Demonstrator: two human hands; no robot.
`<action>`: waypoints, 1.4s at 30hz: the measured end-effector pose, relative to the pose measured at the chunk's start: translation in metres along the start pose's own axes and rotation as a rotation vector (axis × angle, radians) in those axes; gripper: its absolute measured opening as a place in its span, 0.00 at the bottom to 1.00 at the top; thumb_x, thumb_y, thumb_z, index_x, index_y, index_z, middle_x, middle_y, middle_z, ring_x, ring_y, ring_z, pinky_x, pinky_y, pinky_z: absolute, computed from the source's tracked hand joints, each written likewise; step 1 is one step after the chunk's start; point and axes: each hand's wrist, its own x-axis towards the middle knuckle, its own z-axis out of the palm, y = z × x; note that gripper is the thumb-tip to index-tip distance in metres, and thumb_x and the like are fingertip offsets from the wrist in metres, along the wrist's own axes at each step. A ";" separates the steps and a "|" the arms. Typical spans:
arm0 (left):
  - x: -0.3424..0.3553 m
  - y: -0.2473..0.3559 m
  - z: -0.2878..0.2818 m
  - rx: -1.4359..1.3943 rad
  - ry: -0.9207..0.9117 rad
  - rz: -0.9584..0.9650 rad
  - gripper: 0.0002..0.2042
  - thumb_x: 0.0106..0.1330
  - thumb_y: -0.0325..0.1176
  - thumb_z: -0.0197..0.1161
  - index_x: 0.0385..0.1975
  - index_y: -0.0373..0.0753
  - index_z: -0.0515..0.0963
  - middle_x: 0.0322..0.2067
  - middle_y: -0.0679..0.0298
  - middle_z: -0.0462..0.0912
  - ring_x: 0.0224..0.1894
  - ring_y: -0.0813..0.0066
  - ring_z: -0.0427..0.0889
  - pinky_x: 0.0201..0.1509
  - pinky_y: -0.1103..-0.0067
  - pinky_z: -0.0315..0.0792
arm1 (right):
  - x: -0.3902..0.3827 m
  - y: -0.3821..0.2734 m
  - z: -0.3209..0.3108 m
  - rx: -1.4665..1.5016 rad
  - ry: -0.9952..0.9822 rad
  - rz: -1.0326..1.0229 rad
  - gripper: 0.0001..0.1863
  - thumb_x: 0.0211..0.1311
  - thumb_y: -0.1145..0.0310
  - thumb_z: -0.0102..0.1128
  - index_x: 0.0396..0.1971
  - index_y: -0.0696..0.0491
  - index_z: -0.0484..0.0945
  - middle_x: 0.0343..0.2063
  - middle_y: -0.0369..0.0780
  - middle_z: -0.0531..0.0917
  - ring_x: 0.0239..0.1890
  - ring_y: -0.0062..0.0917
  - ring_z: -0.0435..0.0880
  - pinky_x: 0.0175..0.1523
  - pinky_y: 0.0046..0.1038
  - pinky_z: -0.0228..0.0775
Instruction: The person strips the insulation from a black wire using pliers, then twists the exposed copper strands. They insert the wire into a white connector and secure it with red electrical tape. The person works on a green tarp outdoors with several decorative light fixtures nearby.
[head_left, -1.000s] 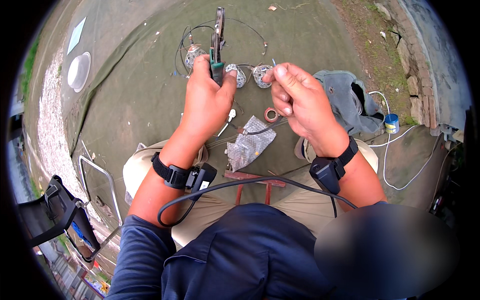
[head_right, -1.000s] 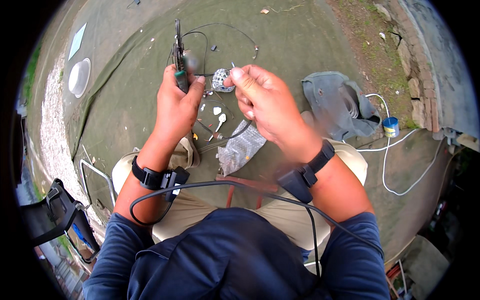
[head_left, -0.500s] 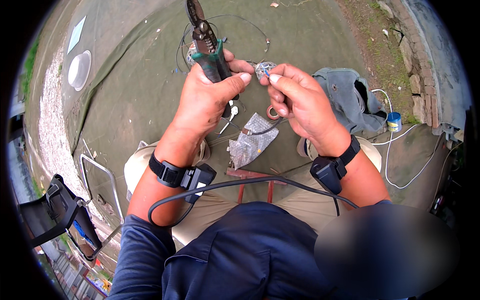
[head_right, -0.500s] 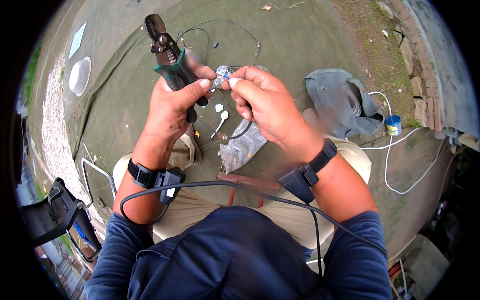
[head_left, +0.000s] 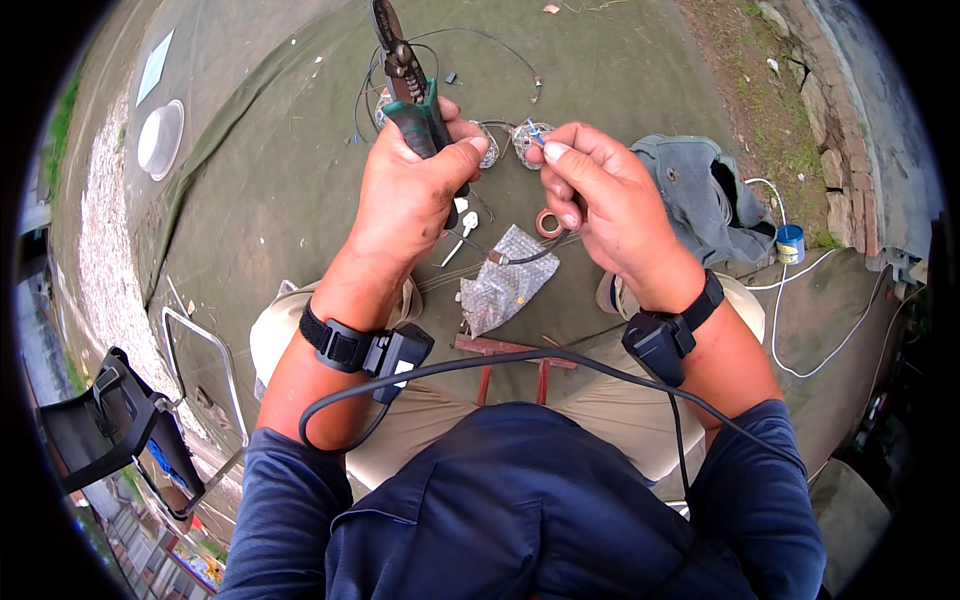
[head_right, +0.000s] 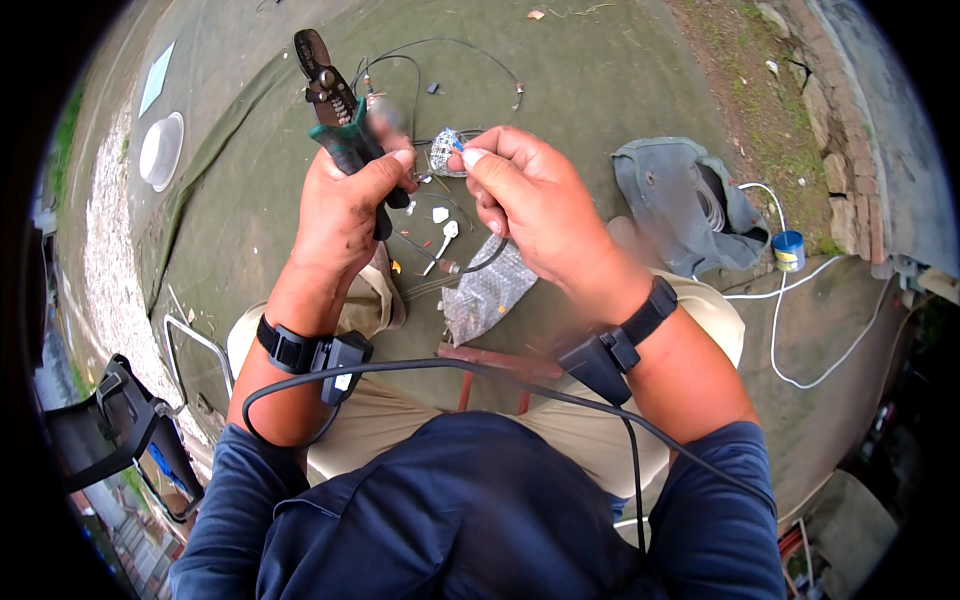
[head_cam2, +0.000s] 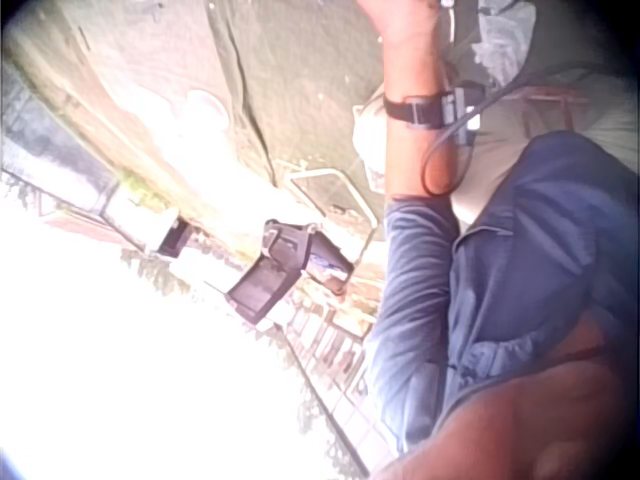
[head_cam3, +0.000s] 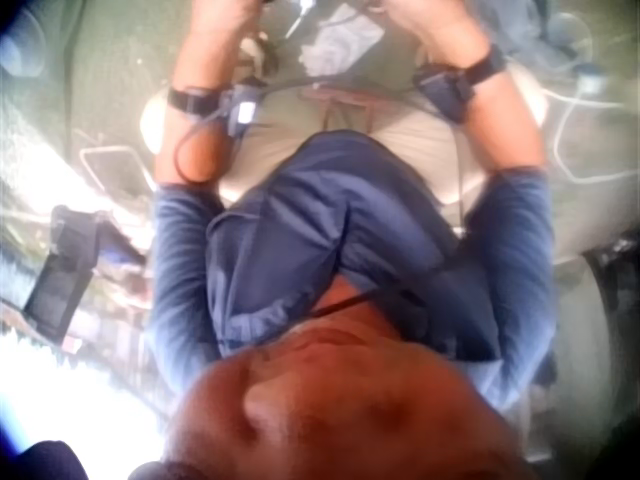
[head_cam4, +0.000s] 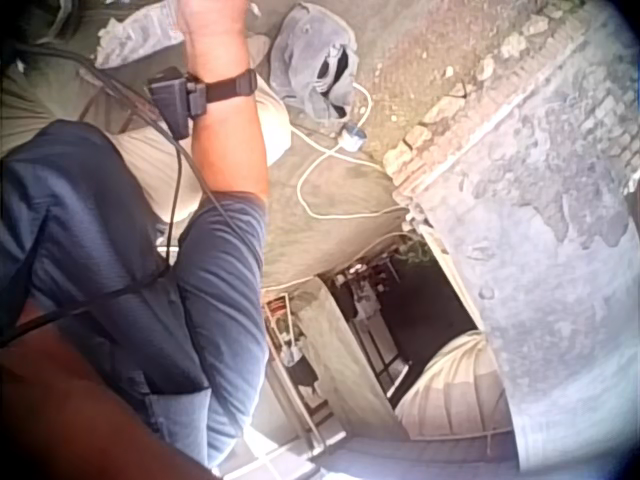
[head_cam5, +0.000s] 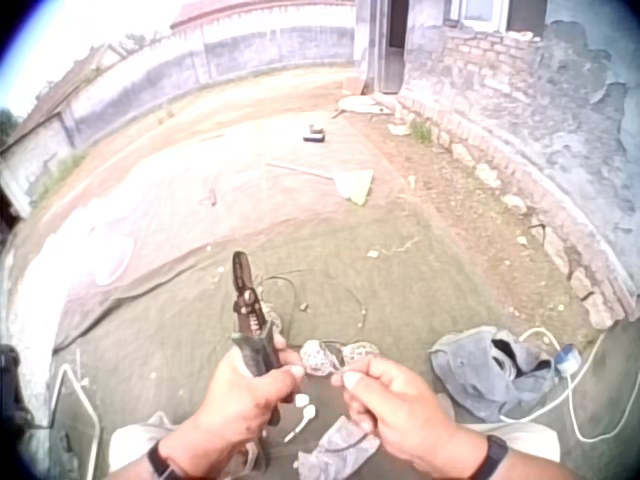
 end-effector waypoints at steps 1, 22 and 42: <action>-0.001 0.002 0.002 -0.018 0.003 -0.022 0.17 0.61 0.24 0.67 0.47 0.31 0.69 0.34 0.63 0.83 0.33 0.79 0.79 0.36 0.80 0.72 | 0.000 -0.001 0.000 -0.001 0.002 0.002 0.10 0.73 0.65 0.53 0.40 0.57 0.76 0.23 0.30 0.71 0.21 0.12 0.66 0.26 0.16 0.58; -0.005 0.007 0.006 -0.034 -0.049 -0.049 0.18 0.61 0.24 0.67 0.48 0.32 0.70 0.33 0.64 0.83 0.32 0.79 0.78 0.37 0.80 0.72 | 0.001 0.007 -0.005 -0.143 -0.060 0.046 0.10 0.74 0.65 0.53 0.41 0.57 0.77 0.22 0.30 0.73 0.22 0.11 0.68 0.26 0.17 0.62; -0.006 0.004 0.002 -0.042 -0.149 -0.074 0.18 0.61 0.25 0.66 0.49 0.32 0.71 0.36 0.62 0.82 0.37 0.77 0.80 0.41 0.80 0.73 | 0.007 0.001 -0.018 -0.363 -0.018 -0.175 0.11 0.72 0.66 0.57 0.45 0.57 0.81 0.31 0.33 0.80 0.31 0.15 0.78 0.36 0.21 0.75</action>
